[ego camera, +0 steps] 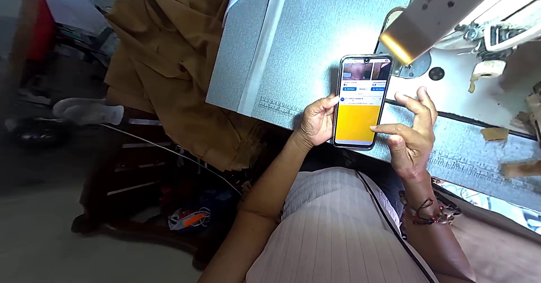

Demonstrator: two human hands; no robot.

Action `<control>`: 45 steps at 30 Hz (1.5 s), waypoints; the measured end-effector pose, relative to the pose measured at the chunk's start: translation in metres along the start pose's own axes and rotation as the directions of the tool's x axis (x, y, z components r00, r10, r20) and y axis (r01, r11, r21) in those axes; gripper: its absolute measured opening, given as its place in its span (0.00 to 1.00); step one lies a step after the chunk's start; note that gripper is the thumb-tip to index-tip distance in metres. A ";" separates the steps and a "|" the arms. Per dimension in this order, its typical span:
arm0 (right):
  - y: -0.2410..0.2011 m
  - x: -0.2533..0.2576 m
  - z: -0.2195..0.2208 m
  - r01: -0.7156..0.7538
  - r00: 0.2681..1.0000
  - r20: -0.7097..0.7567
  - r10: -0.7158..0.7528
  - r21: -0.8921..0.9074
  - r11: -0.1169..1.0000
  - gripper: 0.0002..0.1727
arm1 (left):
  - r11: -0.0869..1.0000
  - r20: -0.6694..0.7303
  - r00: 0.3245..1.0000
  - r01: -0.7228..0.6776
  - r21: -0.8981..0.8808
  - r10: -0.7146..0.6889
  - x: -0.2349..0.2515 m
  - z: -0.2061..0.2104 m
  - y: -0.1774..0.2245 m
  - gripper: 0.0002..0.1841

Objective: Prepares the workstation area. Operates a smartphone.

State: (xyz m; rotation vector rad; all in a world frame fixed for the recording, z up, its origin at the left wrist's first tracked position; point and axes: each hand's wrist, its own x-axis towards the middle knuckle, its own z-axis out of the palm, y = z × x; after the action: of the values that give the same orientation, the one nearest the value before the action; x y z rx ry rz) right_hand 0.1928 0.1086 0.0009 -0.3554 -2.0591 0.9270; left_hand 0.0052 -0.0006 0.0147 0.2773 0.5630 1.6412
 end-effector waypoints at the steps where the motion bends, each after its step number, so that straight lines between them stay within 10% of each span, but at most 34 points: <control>1: 0.000 0.000 0.000 0.001 1.000 0.004 -0.001 -0.007 1.000 0.35 | 1.000 -0.001 1.000 -0.001 -0.001 0.001 0.000 0.000 0.000 0.15; 45: 0.000 0.000 0.000 -0.027 1.000 0.005 0.027 0.000 1.000 0.36 | 0.999 0.044 0.999 0.001 -0.032 0.000 0.001 -0.002 0.000 0.16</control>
State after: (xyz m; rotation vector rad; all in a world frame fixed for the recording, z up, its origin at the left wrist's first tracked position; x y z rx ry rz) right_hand 0.1931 0.1088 0.0008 -0.3818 -2.0641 0.9445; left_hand 0.0041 0.0002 0.0124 0.2886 0.5029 1.6387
